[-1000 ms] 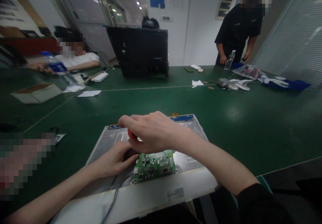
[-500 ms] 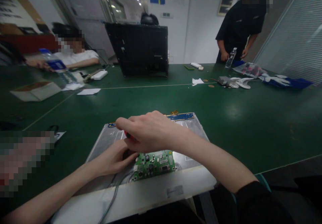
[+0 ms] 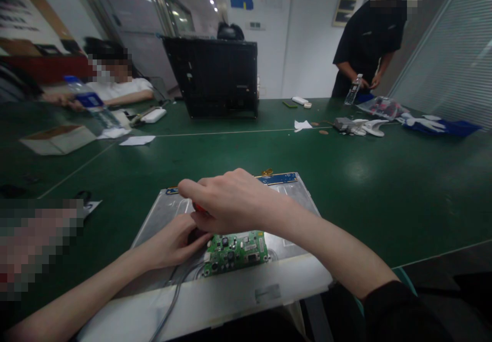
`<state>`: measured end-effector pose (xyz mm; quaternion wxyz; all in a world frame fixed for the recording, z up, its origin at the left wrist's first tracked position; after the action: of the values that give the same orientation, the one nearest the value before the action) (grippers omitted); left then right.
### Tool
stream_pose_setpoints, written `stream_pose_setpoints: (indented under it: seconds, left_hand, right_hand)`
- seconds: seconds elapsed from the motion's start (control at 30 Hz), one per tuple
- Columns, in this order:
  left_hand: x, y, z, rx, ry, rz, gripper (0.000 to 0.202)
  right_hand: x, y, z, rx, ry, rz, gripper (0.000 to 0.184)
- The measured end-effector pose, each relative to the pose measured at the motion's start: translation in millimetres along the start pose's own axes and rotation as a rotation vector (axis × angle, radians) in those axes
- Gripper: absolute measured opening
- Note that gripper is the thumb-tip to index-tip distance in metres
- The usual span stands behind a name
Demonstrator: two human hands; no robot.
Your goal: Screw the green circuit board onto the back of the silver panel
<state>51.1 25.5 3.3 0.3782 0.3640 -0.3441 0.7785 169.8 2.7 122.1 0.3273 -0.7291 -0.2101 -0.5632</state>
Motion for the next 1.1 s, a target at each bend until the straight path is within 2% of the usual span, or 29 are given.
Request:
stream_pose_setpoints:
  seconds: [0.1,0.27,0.4,0.77,0.93,1.1]
  left_hand:
    - [0.6,-0.9,1.3,-0.010,-0.002,-0.019,0.006]
    - [0.8,0.2,1.2,-0.033,-0.027,-0.017,0.008]
    - [-1.7,2.0,-1.3,0.003,-0.038,-0.033,0.009]
    - [-1.8,2.9,-2.0,-0.031,-0.026,-0.002,0.010]
    - [-2.7,2.9,-3.4,0.002,-0.015,-0.027,0.009]
    - [-2.5,2.0,-1.9,-0.012,-0.011,-0.028,0.010]
  right_hand:
    - [0.3,0.1,0.5,-0.005,-0.017,-0.014,0.029]
    - [-3.4,-2.9,3.6,0.003,-0.041,-0.042,0.026]
    - [-4.7,-4.7,4.4,-0.028,-0.027,-0.045,0.019]
    - [-4.6,-3.5,2.6,0.026,-0.058,-0.043,0.029]
    - [-4.0,-3.8,2.7,-0.005,0.007,-0.024,0.022]
    - [-4.0,-2.9,0.6,0.005,-0.018,-0.013,0.030]
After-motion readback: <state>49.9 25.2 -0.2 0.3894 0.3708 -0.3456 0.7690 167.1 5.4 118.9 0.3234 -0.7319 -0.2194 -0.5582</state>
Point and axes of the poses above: each hand's wrist, its own y-axis away from the middle knuckle, its own x-axis out of the back of the hand, z = x × y, the point moved 6 cm from there along -y, towards the middle knuckle, and after that the axes turned 8 degrees about -x, right-handed, at the moved point
